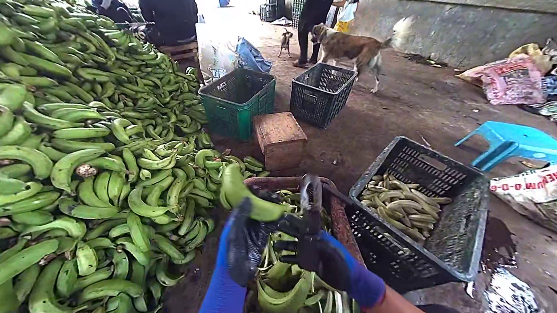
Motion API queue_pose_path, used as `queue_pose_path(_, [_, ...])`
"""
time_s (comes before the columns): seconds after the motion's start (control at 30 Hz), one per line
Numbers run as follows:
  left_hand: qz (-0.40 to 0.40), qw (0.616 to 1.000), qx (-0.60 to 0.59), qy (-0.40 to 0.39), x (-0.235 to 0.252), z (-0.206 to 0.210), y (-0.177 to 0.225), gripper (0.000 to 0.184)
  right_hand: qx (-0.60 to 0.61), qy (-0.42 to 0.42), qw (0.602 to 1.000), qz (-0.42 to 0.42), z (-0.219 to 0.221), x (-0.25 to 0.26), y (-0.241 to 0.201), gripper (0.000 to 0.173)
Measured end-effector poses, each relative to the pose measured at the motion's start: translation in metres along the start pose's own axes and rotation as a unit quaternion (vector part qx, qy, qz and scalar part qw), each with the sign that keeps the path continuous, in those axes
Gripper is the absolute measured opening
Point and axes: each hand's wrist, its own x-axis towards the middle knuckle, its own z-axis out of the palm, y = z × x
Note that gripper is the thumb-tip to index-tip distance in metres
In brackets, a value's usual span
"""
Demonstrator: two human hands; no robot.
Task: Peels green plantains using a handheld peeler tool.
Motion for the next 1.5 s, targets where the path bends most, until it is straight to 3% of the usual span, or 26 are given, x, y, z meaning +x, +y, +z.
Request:
queue_pose_path(0.07, [-0.030, 0.983, 0.182, 0.025, -0.013, 0.011, -0.012, 0.051, 0.075, -0.020, 0.996, -0.051, -0.001, 0.009, -0.009, 0.086])
queue_pose_path(0.13, [-0.016, 0.964, 0.264, 0.018, -0.017, 0.013, -0.010, 0.066, 0.036, 0.012, 0.995, -0.087, -0.004, 0.011, -0.015, 0.078])
queue_pose_path(0.23, [-0.026, 0.960, 0.277, 0.035, -0.018, 0.010, -0.002, 0.061, -0.143, 0.092, 0.983, -0.072, 0.006, 0.002, -0.034, 0.061])
queue_pose_path(0.3, [-0.028, 0.963, 0.258, 0.069, -0.017, 0.009, 0.000, 0.055, -0.307, 0.119, 0.942, -0.059, 0.013, -0.003, -0.041, 0.064])
queue_pose_path(0.43, [0.040, 0.959, 0.271, 0.074, -0.010, -0.005, -0.001, 0.069, -0.458, 0.140, 0.876, -0.061, 0.016, -0.009, -0.040, 0.055])
queue_pose_path(0.53, [0.074, 0.941, 0.326, 0.061, -0.012, -0.006, -0.001, 0.078, -0.490, 0.136, 0.859, -0.064, 0.012, -0.010, -0.036, 0.048])
queue_pose_path(0.63, [0.077, 0.904, 0.416, 0.064, -0.016, -0.001, -0.002, 0.073, -0.462, 0.147, 0.845, -0.225, 0.010, -0.016, -0.035, 0.049])
queue_pose_path(0.67, [0.077, 0.900, 0.424, 0.058, -0.016, -0.003, -0.004, 0.071, -0.476, 0.144, 0.838, -0.224, 0.009, -0.020, -0.039, 0.049])
queue_pose_path(0.7, [0.080, 0.909, 0.407, 0.045, -0.016, -0.005, -0.006, 0.070, -0.523, 0.137, 0.828, -0.148, 0.008, -0.023, -0.044, 0.047])
queue_pose_path(0.77, [0.074, 0.947, 0.311, 0.007, -0.018, -0.008, -0.005, 0.062, -0.589, 0.068, 0.786, 0.173, -0.002, -0.012, -0.046, 0.046])
queue_pose_path(0.8, [0.065, 0.960, 0.272, -0.008, -0.017, -0.009, -0.001, 0.058, -0.587, 0.041, 0.765, 0.262, -0.011, -0.003, -0.037, 0.047])
queue_pose_path(0.83, [0.052, 0.966, 0.251, -0.019, -0.014, -0.010, 0.004, 0.056, -0.574, 0.033, 0.769, 0.281, -0.016, 0.000, -0.031, 0.047])
queue_pose_path(0.9, [0.020, 0.968, 0.248, -0.003, -0.011, -0.015, 0.007, 0.056, -0.550, 0.035, 0.815, 0.180, -0.021, -0.007, -0.033, 0.047])
queue_pose_path(0.97, [0.010, 0.964, 0.263, 0.031, -0.007, -0.022, 0.009, 0.041, -0.549, 0.029, 0.834, 0.040, -0.022, -0.011, -0.033, 0.053])
queue_pose_path(1.17, [0.001, 0.954, 0.285, 0.091, -0.005, -0.015, 0.005, 0.040, -0.666, 0.015, 0.705, -0.243, -0.015, -0.019, -0.023, 0.051])
queue_pose_path(1.27, [0.007, 0.953, 0.296, 0.070, -0.010, -0.014, -0.002, 0.046, -0.682, 0.017, 0.692, -0.235, -0.009, -0.012, -0.026, 0.048])
queue_pose_path(1.4, [0.016, 0.967, 0.237, 0.090, -0.028, 0.012, -0.008, 0.036, -0.680, 0.032, 0.696, -0.230, -0.007, -0.006, -0.033, 0.048])
queue_pose_path(1.5, [0.003, 0.961, 0.277, 0.016, -0.039, 0.015, -0.005, 0.041, -0.687, 0.110, 0.681, -0.227, -0.015, 0.002, -0.045, 0.043])
